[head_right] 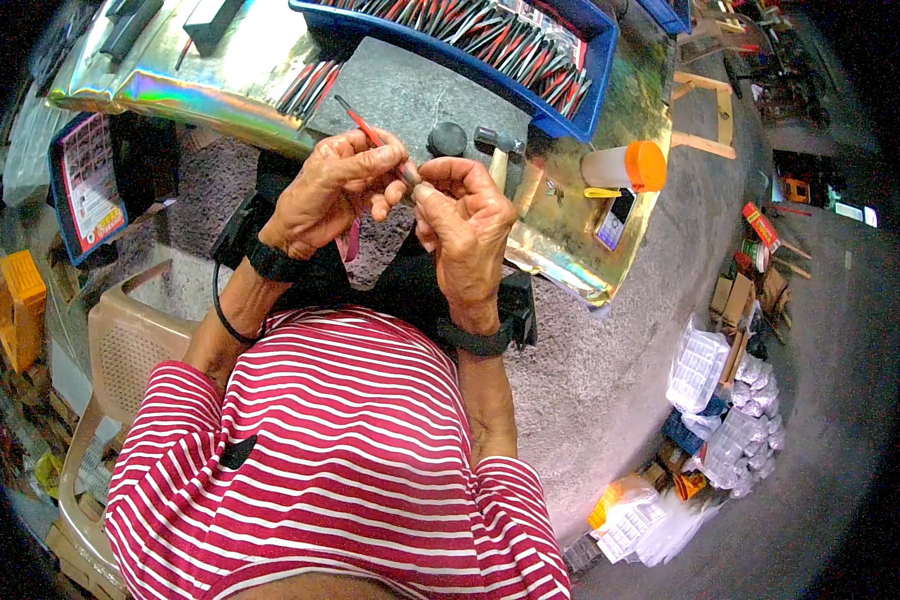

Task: The person uses a hammer to drive metal pins into a cylindrical base mounted on a workbench.

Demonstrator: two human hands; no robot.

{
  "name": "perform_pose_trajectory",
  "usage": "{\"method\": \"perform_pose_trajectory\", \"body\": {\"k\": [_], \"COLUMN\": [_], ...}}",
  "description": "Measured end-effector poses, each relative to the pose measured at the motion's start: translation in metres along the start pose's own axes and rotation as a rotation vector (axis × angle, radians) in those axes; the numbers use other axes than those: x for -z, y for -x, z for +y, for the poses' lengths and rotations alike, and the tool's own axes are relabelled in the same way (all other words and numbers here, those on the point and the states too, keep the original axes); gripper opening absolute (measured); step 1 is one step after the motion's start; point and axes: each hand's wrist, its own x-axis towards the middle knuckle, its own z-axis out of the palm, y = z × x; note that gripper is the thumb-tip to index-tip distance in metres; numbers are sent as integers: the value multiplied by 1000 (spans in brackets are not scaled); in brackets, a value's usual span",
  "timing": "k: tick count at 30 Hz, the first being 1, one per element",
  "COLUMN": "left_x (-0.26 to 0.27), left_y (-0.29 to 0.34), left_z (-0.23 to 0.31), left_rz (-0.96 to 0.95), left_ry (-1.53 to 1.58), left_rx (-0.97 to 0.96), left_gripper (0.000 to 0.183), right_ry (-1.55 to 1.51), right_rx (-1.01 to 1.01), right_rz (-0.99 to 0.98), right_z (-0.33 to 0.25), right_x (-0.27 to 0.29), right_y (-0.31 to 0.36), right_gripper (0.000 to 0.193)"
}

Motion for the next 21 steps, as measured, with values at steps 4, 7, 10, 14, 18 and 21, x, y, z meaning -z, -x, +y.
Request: {"method": "perform_pose_trajectory", "body": {"k": [4,7,10,14,18,21], "left_x": [-1,-4,-1,5,6,5], "left_y": [3,3,0,-2,-2,-2], "left_z": [0,2,0,-4,-7,-7], "left_rz": [45,52,30,34,42,42], "left_ry": [-137,-240,-195,-117,-156,-220], "left_rx": [-67,-69,-48,-10,-45,-95], "left_gripper": [18,17,17,17,18,18], "right_ry": [73,134,118,61,58,31], "right_rx": [6,16,32,36,38,48], "right_rz": [7,42,52,63,65,71], "right_z": [2,3,3,8,14,18], "right_x": [0,0,0,1,3,4], "right_y": [1,2,3,2,0,0], "right_gripper": [14,13,14,14,13,13]}}
